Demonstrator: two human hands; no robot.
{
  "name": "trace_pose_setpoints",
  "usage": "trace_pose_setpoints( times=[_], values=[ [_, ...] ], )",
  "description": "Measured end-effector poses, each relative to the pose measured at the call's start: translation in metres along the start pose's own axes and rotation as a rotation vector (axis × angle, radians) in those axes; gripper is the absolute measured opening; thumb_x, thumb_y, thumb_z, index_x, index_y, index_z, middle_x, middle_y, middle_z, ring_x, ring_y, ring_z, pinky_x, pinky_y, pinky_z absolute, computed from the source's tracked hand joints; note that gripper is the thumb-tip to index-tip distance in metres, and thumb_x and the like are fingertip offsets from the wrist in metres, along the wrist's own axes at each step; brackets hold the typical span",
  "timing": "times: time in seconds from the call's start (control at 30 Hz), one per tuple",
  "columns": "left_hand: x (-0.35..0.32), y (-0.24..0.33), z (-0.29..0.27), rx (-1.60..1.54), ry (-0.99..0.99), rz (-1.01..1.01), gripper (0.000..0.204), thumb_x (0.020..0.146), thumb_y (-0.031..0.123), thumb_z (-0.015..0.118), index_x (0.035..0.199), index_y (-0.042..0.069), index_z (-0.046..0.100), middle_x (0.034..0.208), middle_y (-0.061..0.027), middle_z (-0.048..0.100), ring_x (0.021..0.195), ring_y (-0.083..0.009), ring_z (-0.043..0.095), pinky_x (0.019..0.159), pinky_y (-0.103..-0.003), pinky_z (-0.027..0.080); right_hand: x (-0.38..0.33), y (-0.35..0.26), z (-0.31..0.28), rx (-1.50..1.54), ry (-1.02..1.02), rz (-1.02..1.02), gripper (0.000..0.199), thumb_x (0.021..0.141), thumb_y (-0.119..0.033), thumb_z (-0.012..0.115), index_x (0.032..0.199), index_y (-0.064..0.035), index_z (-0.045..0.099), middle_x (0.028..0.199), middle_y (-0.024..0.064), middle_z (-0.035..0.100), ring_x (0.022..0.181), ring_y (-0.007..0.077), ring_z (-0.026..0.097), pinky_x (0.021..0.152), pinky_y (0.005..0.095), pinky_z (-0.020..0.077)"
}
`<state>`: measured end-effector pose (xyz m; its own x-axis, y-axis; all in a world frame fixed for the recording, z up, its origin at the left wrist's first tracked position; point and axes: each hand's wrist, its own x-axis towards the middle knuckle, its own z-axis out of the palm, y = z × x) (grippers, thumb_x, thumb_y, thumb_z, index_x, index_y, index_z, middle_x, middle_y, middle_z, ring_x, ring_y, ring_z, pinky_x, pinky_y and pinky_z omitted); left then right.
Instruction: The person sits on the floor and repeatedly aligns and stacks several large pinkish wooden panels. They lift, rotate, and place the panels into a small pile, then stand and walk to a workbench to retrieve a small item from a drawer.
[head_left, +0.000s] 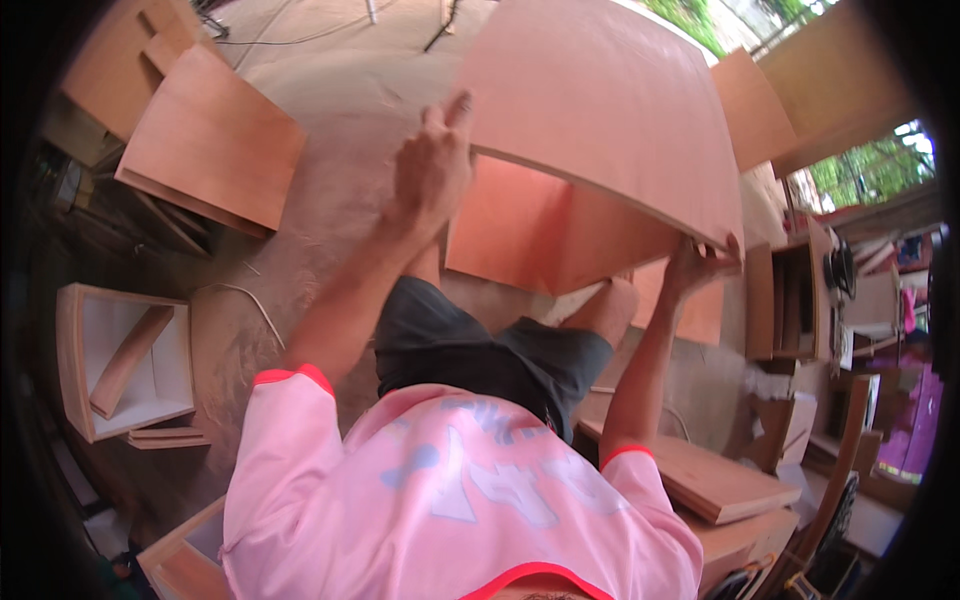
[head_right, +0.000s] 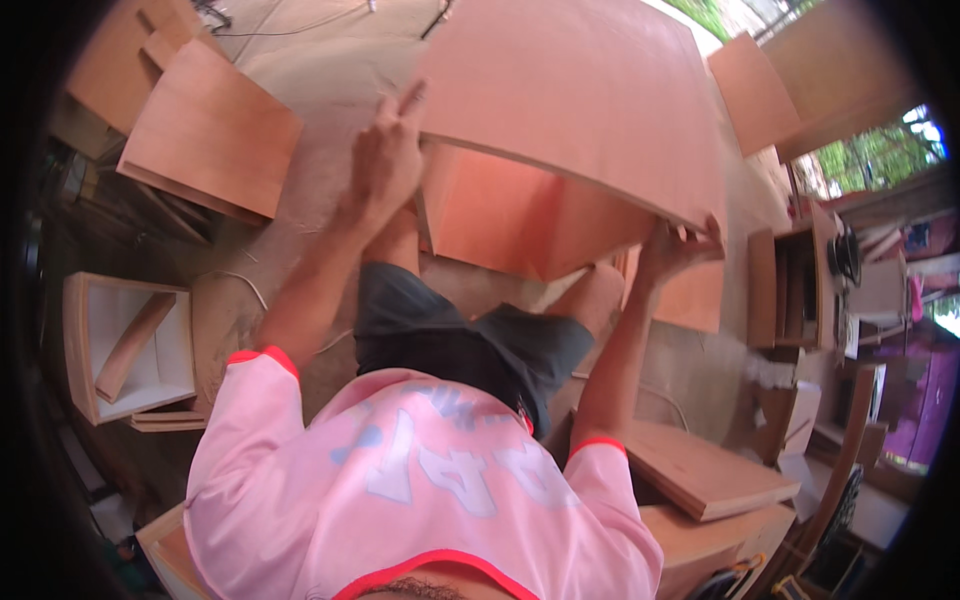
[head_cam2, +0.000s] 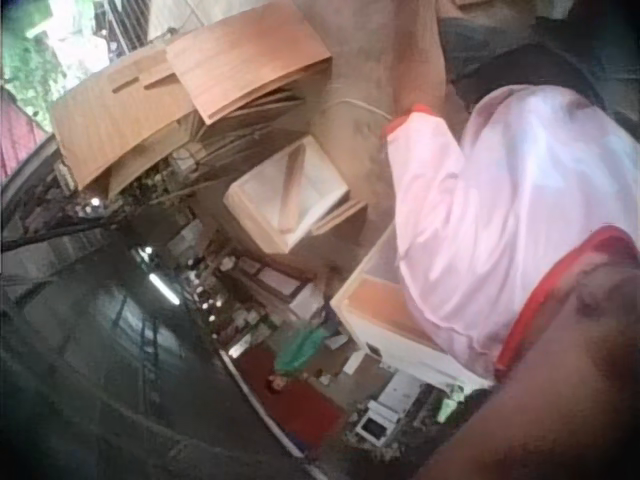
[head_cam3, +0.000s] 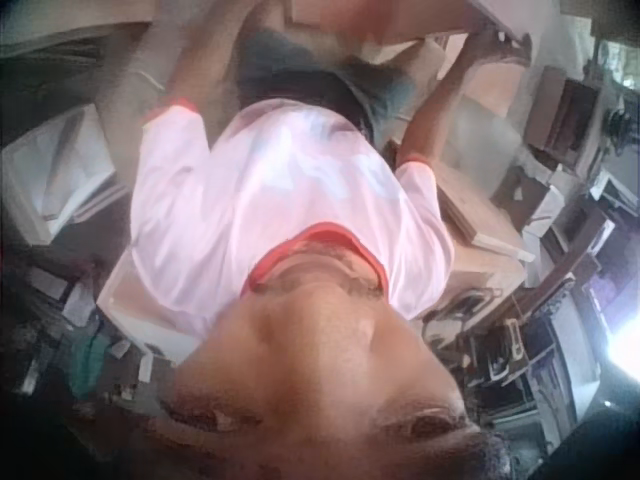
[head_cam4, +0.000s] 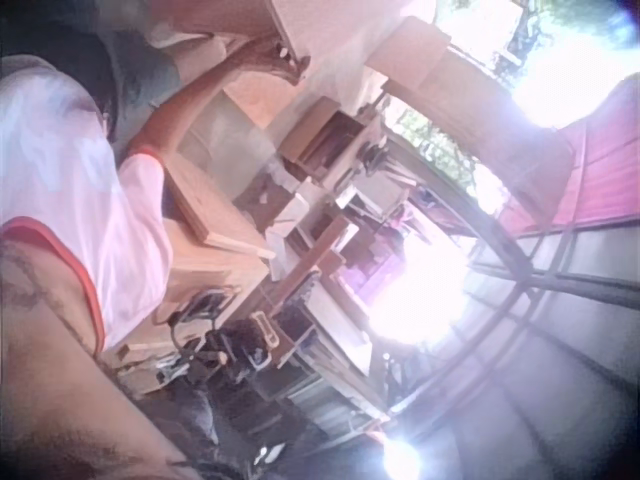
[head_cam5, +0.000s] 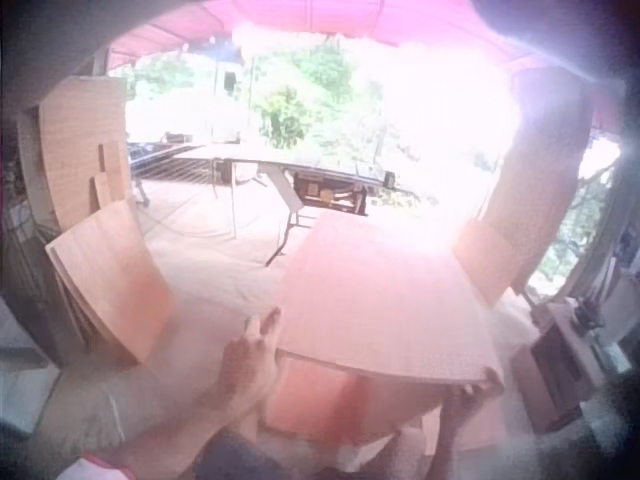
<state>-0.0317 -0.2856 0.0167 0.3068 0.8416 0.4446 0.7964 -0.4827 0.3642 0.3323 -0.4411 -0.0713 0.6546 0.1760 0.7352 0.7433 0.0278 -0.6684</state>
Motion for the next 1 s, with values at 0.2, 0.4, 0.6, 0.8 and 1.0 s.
trace_pose_setpoints(
  times=[0.2,0.4,0.6,0.8,1.0],
  values=[
    [-0.001,-0.008,0.005,-0.194,0.035,-0.033,0.057,0.083,0.001,0.062,0.14,0.004,0.058,0.137,-0.0193,0.061,0.092,-0.0422,0.07,0.08,-0.05,0.059,0.006,0.013,0.0,0.286,0.134,0.165,0.059,0.077,-0.013,0.088,0.123,-0.0009,0.053,0.112,0.0156,0.057,0.102,0.0282,0.064,0.078,0.0348,0.0597],
    [-0.005,-0.014,-0.004,-0.236,0.068,0.003,0.066,0.08,-0.002,0.063,0.145,0.003,0.053,0.126,-0.0232,0.064,0.089,-0.0441,0.07,0.079,-0.051,0.058,0.007,-0.025,-0.012,-0.424,0.037,-0.008,0.063,0.084,-0.031,0.086,0.119,0.0056,0.048,0.123,0.0212,0.042,0.108,0.0356,0.06,0.089,0.0417,0.0616],
    [-0.008,-0.009,-0.006,-0.253,0.091,-0.018,0.069,0.078,-0.003,0.065,0.145,0.008,0.054,0.13,-0.0193,0.065,0.096,-0.0406,0.07,0.083,-0.047,0.059,0.008,-0.02,-0.014,-0.398,0.045,0.011,0.063,0.087,-0.031,0.084,0.12,0.0068,0.046,0.123,0.0207,0.041,0.111,0.0347,0.058,0.09,0.0423,0.0608],
    [-0.007,-0.008,-0.002,-0.304,0.132,-0.017,0.071,0.075,-0.004,0.067,0.143,0.013,0.058,0.134,-0.0166,0.064,0.1,-0.037,0.071,0.086,-0.044,0.059,0.003,-0.023,-0.01,-0.188,0.051,0.025,0.059,0.089,-0.025,0.082,0.12,0.0056,0.043,0.121,0.0169,0.041,0.112,0.0323,0.058,0.092,0.0433,0.0597],
    [-0.014,-0.009,-0.011,-0.321,0.103,-0.026,0.068,0.08,-0.002,0.064,0.146,0.014,0.056,0.135,-0.0174,0.063,0.097,-0.0356,0.072,0.081,-0.044,0.06,0.004,0.011,-0.015,-0.051,0.101,0.012,0.054,0.088,-0.017,0.082,0.123,-0.0013,0.044,0.125,0.0128,0.044,0.115,0.0275,0.056,0.094,0.0407,0.0538]
  ],
)
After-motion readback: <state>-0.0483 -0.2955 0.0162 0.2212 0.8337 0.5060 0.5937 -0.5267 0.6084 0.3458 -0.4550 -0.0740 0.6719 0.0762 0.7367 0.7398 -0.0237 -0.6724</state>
